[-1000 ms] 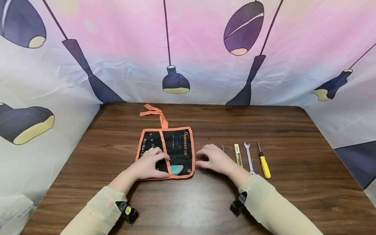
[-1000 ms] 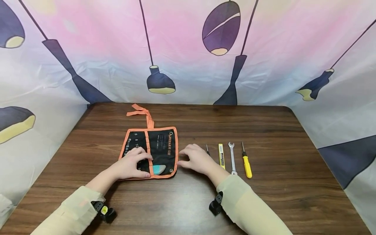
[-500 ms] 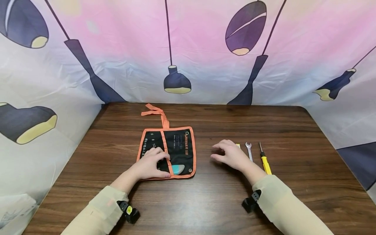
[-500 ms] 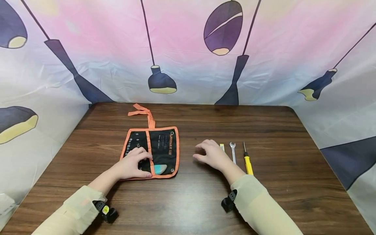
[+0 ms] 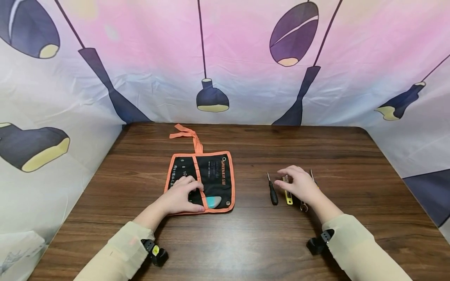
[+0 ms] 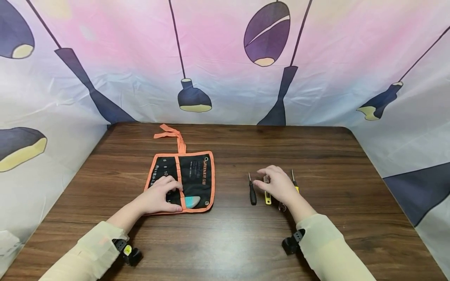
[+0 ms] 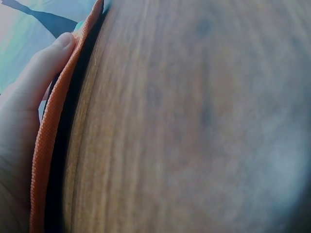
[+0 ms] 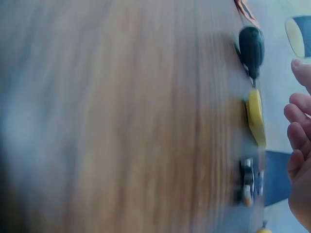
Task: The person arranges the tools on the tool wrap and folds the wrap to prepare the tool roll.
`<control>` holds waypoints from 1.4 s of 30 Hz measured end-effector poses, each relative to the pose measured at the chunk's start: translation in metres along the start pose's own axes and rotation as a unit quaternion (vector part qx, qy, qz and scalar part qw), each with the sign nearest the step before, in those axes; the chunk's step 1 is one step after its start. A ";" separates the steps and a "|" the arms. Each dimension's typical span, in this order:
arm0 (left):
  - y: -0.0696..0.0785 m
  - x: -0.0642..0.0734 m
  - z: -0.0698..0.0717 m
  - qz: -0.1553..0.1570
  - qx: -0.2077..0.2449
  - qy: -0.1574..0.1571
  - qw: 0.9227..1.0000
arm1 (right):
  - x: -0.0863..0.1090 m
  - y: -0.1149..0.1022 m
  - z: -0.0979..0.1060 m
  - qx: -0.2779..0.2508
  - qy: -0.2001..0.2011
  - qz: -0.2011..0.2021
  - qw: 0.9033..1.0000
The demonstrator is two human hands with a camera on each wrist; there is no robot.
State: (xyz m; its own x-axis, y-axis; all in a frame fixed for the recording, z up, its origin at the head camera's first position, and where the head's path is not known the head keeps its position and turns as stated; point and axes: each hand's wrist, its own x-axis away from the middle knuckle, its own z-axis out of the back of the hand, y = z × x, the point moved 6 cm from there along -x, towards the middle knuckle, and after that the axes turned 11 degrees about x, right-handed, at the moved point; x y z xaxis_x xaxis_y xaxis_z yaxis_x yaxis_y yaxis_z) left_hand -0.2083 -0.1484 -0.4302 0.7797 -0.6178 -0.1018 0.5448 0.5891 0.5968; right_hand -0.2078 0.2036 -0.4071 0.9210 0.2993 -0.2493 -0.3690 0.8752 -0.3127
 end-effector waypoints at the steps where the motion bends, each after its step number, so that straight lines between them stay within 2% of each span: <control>1: 0.000 0.000 0.000 0.000 -0.001 0.000 1.000 | 0.001 0.003 0.001 -0.001 0.004 -0.003 1.000; 12: 0.000 -0.001 -0.001 -0.008 -0.006 0.002 1.000 | 0.012 0.026 0.013 0.008 0.025 -0.025 0.999; 20: -0.001 0.001 -0.001 0.002 -0.005 0.003 1.000 | 0.021 0.039 0.016 0.016 0.016 -0.045 0.999; 28: 0.000 0.000 -0.001 -0.003 -0.006 0.003 1.000 | 0.038 0.054 0.020 0.018 0.019 -0.070 0.997; 33: 0.000 0.000 -0.001 -0.002 -0.008 0.004 1.000 | 0.045 0.061 0.020 0.025 0.005 -0.084 0.996; 42: -0.001 0.000 -0.002 -0.004 -0.008 0.007 1.000 | 0.056 0.070 0.023 0.039 0.001 -0.087 0.995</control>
State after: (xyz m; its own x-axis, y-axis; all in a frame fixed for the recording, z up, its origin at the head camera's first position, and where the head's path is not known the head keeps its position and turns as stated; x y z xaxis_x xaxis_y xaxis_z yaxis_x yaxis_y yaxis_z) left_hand -0.2078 -0.1483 -0.4323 0.7798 -0.6151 -0.1165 0.5549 0.5929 0.5836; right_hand -0.1791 0.2904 -0.4222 0.9699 0.1400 -0.1990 -0.1931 0.9407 -0.2791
